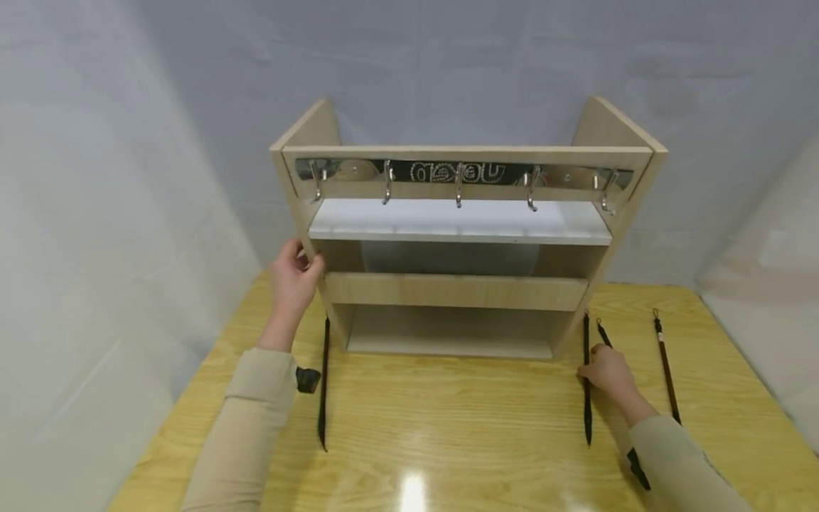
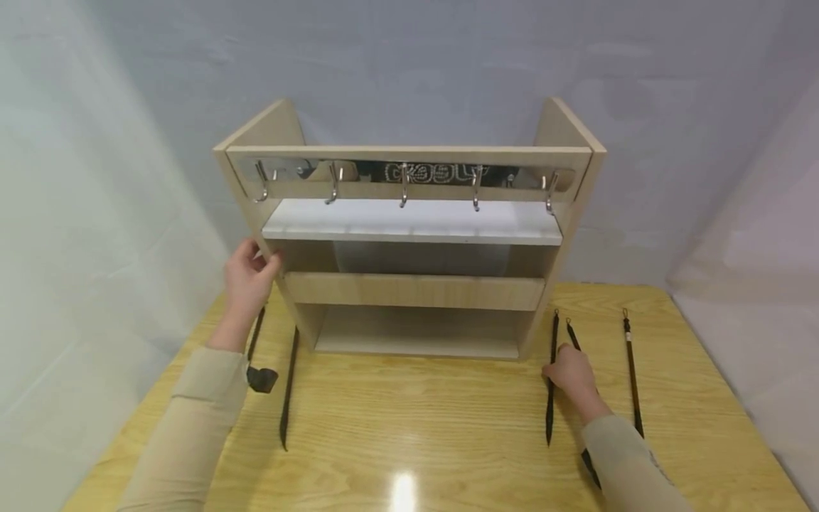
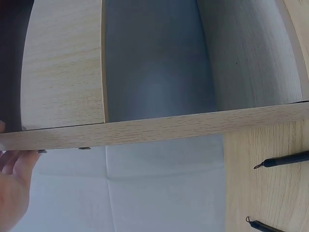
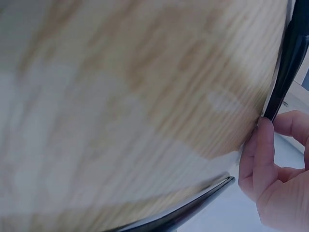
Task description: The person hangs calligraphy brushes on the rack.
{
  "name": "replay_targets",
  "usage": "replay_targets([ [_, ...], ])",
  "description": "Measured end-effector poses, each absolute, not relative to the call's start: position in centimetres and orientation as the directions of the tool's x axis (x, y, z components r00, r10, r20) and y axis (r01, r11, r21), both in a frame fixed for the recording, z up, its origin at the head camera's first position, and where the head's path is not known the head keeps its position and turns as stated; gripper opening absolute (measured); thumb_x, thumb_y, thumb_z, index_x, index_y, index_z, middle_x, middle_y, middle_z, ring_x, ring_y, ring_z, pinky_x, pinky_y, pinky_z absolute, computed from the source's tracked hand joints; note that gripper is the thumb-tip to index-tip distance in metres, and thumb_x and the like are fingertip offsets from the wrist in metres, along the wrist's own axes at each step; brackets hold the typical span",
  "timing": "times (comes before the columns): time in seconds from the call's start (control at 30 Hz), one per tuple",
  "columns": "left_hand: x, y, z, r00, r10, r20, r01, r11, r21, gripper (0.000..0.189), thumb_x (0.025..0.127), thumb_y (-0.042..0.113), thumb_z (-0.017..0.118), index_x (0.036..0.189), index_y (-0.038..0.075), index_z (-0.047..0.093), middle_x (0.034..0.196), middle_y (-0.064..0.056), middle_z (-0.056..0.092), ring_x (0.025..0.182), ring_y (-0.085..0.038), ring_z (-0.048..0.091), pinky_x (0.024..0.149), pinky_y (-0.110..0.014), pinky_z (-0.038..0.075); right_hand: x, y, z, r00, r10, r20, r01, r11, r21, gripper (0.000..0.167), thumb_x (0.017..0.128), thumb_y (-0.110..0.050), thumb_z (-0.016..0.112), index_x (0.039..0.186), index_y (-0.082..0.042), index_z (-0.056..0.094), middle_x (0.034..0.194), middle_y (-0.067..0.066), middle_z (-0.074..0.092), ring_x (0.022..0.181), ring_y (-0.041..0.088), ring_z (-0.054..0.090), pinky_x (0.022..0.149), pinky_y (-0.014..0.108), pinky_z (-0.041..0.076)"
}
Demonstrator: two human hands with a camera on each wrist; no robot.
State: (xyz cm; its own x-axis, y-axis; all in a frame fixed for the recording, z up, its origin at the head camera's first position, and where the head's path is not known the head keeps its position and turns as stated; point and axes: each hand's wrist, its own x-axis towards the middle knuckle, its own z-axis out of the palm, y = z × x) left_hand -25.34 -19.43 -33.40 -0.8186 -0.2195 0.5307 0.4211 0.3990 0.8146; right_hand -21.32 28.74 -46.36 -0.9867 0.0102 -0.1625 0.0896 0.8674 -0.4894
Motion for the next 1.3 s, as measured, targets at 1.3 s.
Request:
replay_targets([
  [1.3, -25.4, -18.7, -33.6, -0.764, -0.255, 0.592, 0.4, 0.532, 0.746, 0.012, 0.079, 0.002, 0.058, 0.081, -0.01, 0.059, 0.074, -0.022, 0.062, 0.059, -0.011, 0.052, 0.047, -0.011, 0.038, -21.7, 38.8, -51.1, -0.946, 0.296, 0.129, -0.118, 0.053, -0.992, 0.045, 0.075, -0.012, 0.07, 0.115, -0.006, 0.05, 0.098, 0.006, 0.054, 0.08, 0.012, 0.059, 0.061, 0.026, 0.051],
])
